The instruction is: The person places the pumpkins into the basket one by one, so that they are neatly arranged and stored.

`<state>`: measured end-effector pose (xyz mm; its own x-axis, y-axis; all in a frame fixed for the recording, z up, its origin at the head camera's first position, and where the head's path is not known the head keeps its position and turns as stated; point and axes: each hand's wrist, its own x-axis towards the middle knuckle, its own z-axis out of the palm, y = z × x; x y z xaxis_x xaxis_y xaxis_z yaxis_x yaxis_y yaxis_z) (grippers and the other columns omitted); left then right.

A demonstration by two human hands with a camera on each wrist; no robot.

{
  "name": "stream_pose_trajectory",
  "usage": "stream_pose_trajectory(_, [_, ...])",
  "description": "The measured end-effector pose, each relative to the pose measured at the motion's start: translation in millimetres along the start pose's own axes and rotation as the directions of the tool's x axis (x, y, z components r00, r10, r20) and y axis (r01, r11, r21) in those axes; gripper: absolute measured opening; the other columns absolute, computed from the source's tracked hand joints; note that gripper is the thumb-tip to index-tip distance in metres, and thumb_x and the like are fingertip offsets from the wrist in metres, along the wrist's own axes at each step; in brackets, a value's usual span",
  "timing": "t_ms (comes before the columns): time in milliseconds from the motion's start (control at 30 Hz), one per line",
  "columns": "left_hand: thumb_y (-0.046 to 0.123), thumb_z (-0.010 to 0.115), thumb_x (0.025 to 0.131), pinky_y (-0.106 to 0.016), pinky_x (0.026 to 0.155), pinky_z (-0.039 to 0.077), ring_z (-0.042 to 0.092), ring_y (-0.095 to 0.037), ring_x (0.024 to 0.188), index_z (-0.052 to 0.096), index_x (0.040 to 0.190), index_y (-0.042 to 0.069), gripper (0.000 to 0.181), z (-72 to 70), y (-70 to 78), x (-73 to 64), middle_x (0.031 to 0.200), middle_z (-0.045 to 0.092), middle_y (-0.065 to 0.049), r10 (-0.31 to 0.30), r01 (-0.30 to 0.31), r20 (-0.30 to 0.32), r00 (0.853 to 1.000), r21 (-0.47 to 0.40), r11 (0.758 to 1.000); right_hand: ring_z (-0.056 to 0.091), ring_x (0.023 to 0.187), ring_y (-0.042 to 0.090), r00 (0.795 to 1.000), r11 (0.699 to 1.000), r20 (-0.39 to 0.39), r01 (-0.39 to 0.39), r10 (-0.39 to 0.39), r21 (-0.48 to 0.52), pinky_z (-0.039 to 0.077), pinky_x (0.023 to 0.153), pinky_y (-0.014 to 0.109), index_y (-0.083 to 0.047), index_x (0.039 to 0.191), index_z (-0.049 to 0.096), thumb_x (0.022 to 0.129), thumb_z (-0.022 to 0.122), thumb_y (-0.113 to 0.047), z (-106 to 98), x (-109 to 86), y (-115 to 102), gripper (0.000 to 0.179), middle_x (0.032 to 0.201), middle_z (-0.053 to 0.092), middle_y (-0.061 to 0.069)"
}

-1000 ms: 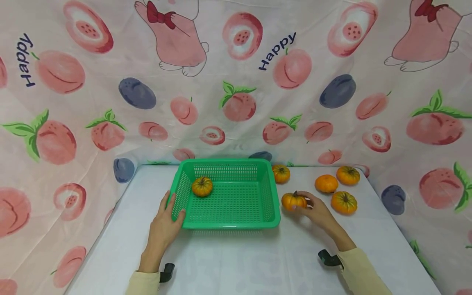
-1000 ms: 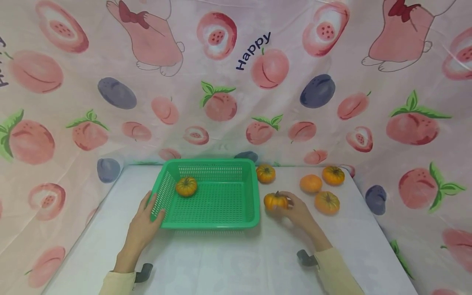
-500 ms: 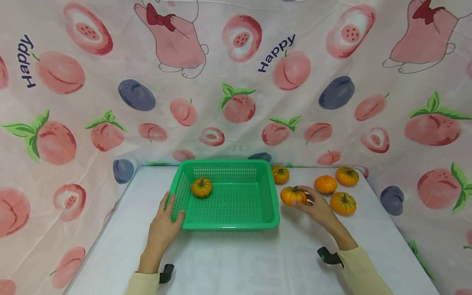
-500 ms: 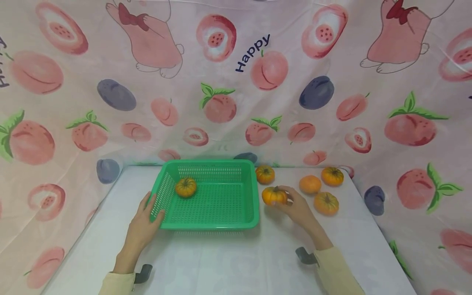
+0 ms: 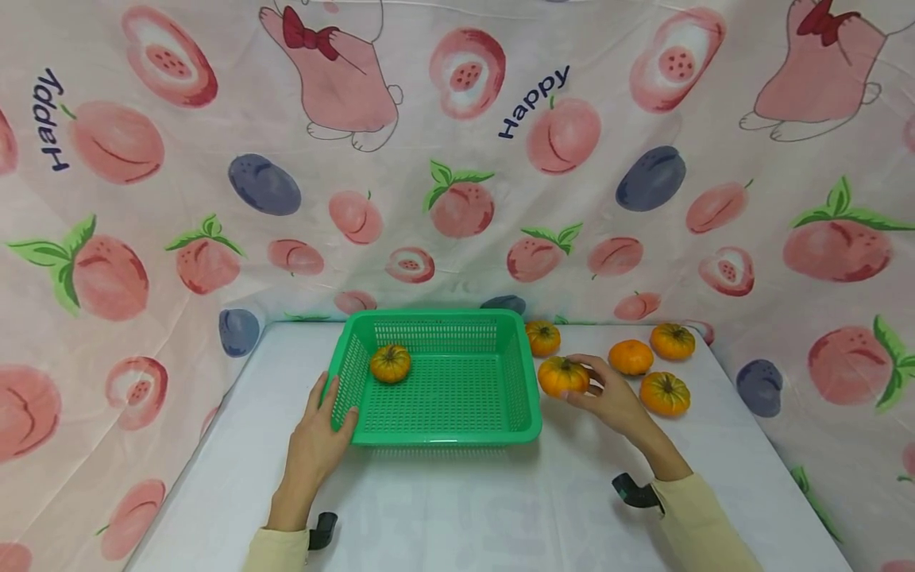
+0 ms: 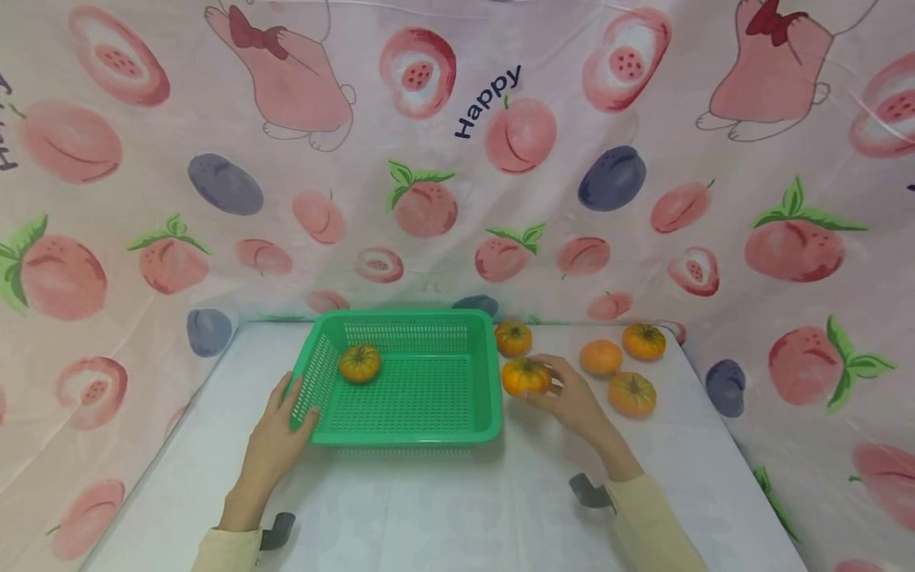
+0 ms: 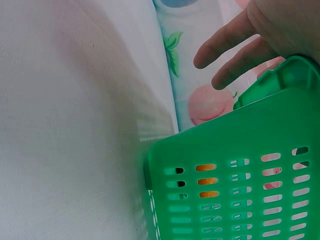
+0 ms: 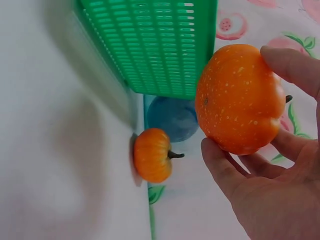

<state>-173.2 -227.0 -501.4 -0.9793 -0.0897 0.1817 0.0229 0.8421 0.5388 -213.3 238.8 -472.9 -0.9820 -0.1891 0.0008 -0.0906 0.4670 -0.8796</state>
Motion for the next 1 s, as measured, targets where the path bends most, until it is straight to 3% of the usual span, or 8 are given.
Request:
stream_pose_trajectory(700, [0.038, 0.052, 0.099, -0.057, 0.081, 0.053, 0.059, -0.049, 0.115, 0.028, 0.156, 0.009, 0.068, 0.0, -0.2, -0.7, 0.164, 0.019, -0.011, -0.006, 0.006, 0.004, 1.0, -0.008, 1.0, 0.039, 0.137, 0.037, 0.993, 0.993, 0.021, 0.116, -0.116, -0.002, 0.035, 0.112, 0.058, -0.01, 0.145, 0.043, 0.086, 0.077, -0.025, 2, 20.5, -27, 0.07, 0.151, 0.04, 0.014])
stream_pose_trajectory(1000, [0.038, 0.052, 0.099, -0.054, 0.076, 0.054, 0.061, -0.048, 0.113, 0.028, 0.156, 0.01, 0.068, 1.2, -1.5, 0.2, 0.165, 0.019, -0.011, -0.007, 0.007, 0.003, 1.0, -0.008, 1.0, 0.04, 0.138, 0.035, 0.993, 0.993, 0.031, 0.117, -0.117, -0.003, 0.036, 0.113, 0.055, -0.013, 0.144, 0.046, 0.084, 0.078, -0.03, 7, 27.5, -38, 0.07, 0.153, 0.039, 0.011])
